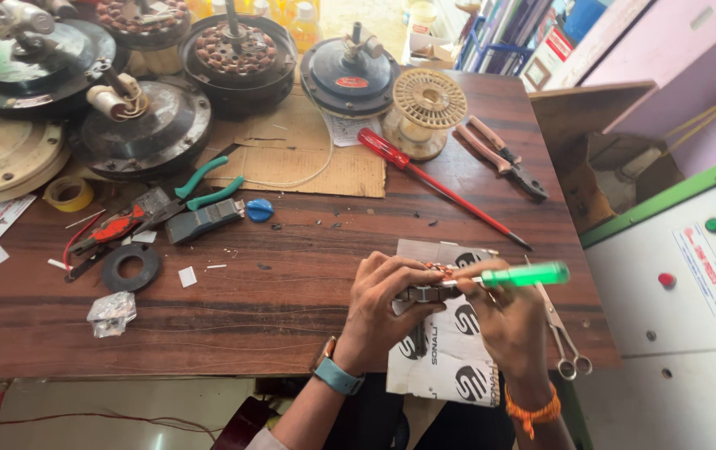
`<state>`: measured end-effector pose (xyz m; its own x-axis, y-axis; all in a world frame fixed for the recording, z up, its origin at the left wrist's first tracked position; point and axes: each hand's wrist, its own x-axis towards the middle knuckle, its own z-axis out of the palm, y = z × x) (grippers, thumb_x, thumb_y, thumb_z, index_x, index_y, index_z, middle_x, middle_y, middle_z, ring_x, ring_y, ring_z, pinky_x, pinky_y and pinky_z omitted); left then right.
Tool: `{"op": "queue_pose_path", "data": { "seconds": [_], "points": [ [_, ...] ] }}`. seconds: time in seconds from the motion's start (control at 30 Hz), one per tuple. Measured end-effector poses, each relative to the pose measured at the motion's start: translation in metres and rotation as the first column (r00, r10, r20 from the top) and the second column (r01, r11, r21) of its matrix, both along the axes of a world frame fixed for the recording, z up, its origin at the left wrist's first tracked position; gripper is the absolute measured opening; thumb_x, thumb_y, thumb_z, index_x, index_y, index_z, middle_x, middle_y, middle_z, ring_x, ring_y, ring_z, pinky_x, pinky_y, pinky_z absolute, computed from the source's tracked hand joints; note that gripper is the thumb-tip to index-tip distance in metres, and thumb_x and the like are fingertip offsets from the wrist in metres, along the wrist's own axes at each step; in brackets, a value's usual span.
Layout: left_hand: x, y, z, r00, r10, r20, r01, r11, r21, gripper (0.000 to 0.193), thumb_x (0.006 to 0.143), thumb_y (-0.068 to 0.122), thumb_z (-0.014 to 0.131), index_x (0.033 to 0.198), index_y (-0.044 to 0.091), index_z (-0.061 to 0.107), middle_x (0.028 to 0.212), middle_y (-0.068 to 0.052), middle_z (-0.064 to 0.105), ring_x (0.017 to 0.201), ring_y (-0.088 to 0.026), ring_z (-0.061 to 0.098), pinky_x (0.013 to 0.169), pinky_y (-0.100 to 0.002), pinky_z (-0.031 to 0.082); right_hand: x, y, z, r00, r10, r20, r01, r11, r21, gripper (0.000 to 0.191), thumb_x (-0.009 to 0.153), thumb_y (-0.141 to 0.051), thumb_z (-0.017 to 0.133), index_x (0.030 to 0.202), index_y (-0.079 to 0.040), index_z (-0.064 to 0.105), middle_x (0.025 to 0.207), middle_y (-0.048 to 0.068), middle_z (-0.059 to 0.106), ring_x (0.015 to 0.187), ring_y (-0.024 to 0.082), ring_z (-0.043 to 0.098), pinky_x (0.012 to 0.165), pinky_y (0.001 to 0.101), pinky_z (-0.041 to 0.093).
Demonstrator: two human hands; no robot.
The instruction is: The person works on an electric motor armature at a workbench. They cut material with scissors, hold the rotor and use a green screwdriver to pry and adjust the copper windings, then turn and reposition the rotor by hand while continuing to work on it.
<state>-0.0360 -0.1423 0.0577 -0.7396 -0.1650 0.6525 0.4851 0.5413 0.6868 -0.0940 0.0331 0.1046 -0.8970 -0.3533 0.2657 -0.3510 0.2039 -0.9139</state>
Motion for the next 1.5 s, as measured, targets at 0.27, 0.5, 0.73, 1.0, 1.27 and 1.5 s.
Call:
{"op": "queue_pose_path", "data": {
  "seconds": [0.27,0.5,0.73,1.0,1.27,1.5],
  "points": [
    [0.002,-0.002,0.004,0.999,0.021,-0.045,-0.023,0.999,-0.044,0.042,0.076,0.022,0.088,0.113,0.014,0.070,0.110,-0.001,0.071,0.102,-0.020,0.063,0.090,-0.037,0.050,-0.001,0.030,-0.008,0.988,0.076,-0.135,-0.087,0.993,-0.077,0.016,0.091,-0.011,0.074,0.102,0.000,0.072,0.096,0.005,0.074,0.083,0.008,0.066,0.071,0.0229,0.055],
    [-0.001,0.007,0.003,0.980,0.157,-0.125,-0.174,0.975,-0.142,0.044,0.078,0.029,0.091,0.107,0.012,0.063,0.103,-0.005,0.067,0.094,-0.022,0.063,0.080,-0.040,0.051,0.009,0.047,-0.031,0.999,0.020,-0.051,-0.028,0.987,-0.157,0.015,0.093,-0.010,0.072,0.104,0.000,0.073,0.102,0.008,0.075,0.083,0.006,0.065,0.069,0.0203,0.056],
    [0.005,0.007,0.009,0.977,0.163,-0.139,-0.191,0.957,-0.219,0.050,0.078,0.029,0.090,0.123,0.019,0.072,0.099,0.000,0.063,0.085,-0.018,0.058,0.074,-0.035,0.049,0.002,0.036,-0.038,0.991,0.095,-0.096,-0.109,0.982,-0.156,0.016,0.092,-0.013,0.074,0.104,-0.002,0.074,0.101,0.006,0.075,0.080,0.005,0.064,0.066,0.0198,0.054],
    [0.005,0.008,0.012,0.975,0.181,-0.128,-0.208,0.947,-0.247,0.046,0.079,0.028,0.090,0.120,0.020,0.072,0.100,0.001,0.061,0.084,-0.017,0.057,0.073,-0.035,0.049,0.004,0.026,-0.023,0.966,0.119,-0.231,-0.127,0.992,-0.017,0.014,0.090,-0.013,0.075,0.101,-0.006,0.075,0.099,0.006,0.078,0.081,0.011,0.072,0.067,0.0233,0.059],
    [0.004,0.005,0.008,0.973,0.169,-0.156,-0.200,0.956,-0.213,0.044,0.080,0.028,0.088,0.121,0.020,0.072,0.101,0.000,0.063,0.087,-0.018,0.059,0.074,-0.034,0.049,0.025,0.005,-0.019,0.911,0.014,-0.412,-0.004,1.000,0.027,0.012,0.092,-0.014,0.073,0.100,-0.005,0.072,0.099,0.006,0.075,0.086,0.014,0.073,0.075,0.0264,0.059],
    [0.002,0.004,0.003,0.977,0.158,-0.146,-0.186,0.960,-0.207,0.042,0.080,0.026,0.087,0.119,0.019,0.072,0.102,0.001,0.064,0.088,-0.018,0.060,0.075,-0.034,0.049,0.033,0.002,-0.039,0.947,-0.061,-0.316,0.039,0.996,-0.075,0.014,0.098,-0.017,0.069,0.103,-0.003,0.070,0.100,0.007,0.072,0.081,0.009,0.067,0.070,0.0234,0.056]
  ]
}}
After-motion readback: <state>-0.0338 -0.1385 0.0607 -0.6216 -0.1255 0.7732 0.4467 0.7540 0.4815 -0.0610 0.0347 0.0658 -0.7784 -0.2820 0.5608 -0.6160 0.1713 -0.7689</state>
